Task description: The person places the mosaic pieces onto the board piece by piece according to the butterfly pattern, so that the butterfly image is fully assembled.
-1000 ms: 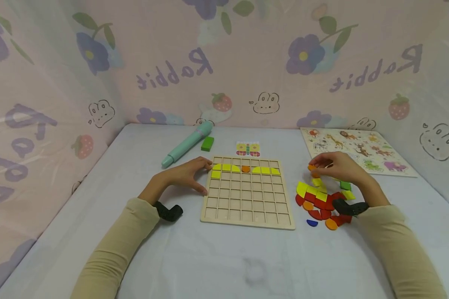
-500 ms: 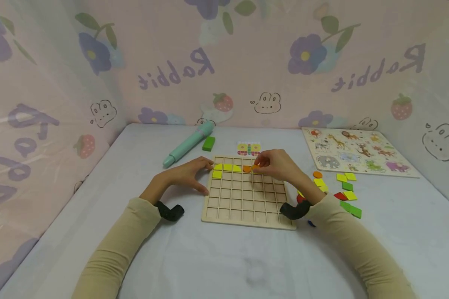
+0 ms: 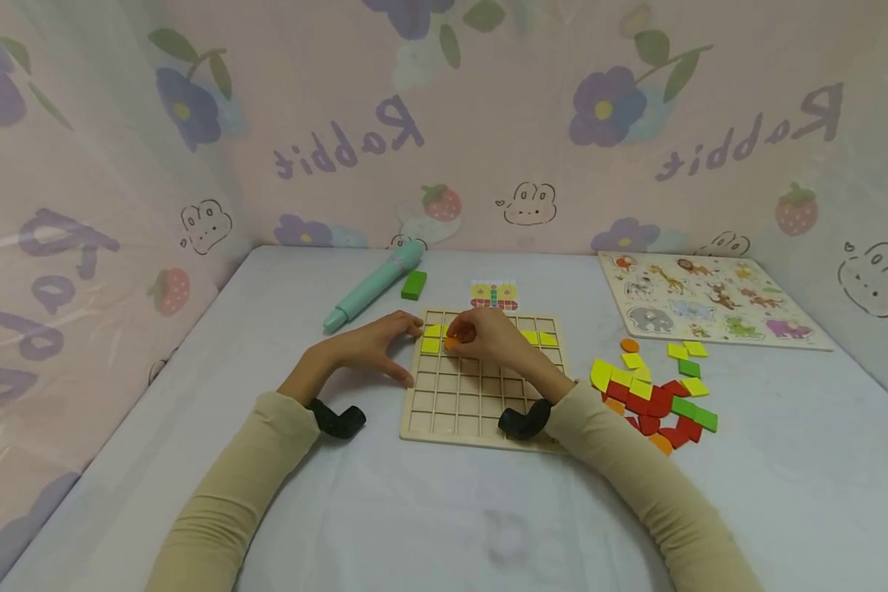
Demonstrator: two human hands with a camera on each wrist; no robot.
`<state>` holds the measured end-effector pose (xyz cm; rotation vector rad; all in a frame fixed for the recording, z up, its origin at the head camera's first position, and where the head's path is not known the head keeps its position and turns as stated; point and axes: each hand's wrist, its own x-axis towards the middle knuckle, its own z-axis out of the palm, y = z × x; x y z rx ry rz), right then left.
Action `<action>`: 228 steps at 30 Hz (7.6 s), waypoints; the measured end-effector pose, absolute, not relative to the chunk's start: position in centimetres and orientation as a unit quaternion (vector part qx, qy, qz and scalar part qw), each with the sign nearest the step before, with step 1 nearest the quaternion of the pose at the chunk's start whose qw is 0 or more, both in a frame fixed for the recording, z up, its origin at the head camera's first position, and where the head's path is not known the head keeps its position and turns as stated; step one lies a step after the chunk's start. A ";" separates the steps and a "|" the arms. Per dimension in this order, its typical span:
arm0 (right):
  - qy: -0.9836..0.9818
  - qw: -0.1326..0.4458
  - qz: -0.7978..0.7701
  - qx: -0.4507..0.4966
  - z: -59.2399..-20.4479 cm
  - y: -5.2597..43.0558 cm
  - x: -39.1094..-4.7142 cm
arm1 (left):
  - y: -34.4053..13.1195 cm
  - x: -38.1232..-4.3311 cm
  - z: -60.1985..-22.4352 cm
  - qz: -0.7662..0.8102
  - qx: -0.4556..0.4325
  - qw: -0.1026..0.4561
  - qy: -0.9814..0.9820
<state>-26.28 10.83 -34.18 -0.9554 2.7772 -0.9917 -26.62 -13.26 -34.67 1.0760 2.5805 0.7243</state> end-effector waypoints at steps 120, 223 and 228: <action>0.959 -0.002 -0.185 -0.214 -32.4 13.4 -24.4 | -13.2 -26.6 -34.8 0.239 0.363 0.129 0.891; 0.979 0.080 -0.173 -0.072 -32.9 40.2 -21.6 | -13.2 -26.8 -34.8 0.243 0.359 0.131 0.891; 0.981 0.075 -0.161 -0.082 -32.2 40.0 -21.4 | -13.2 -26.8 -34.7 0.242 0.362 0.129 0.891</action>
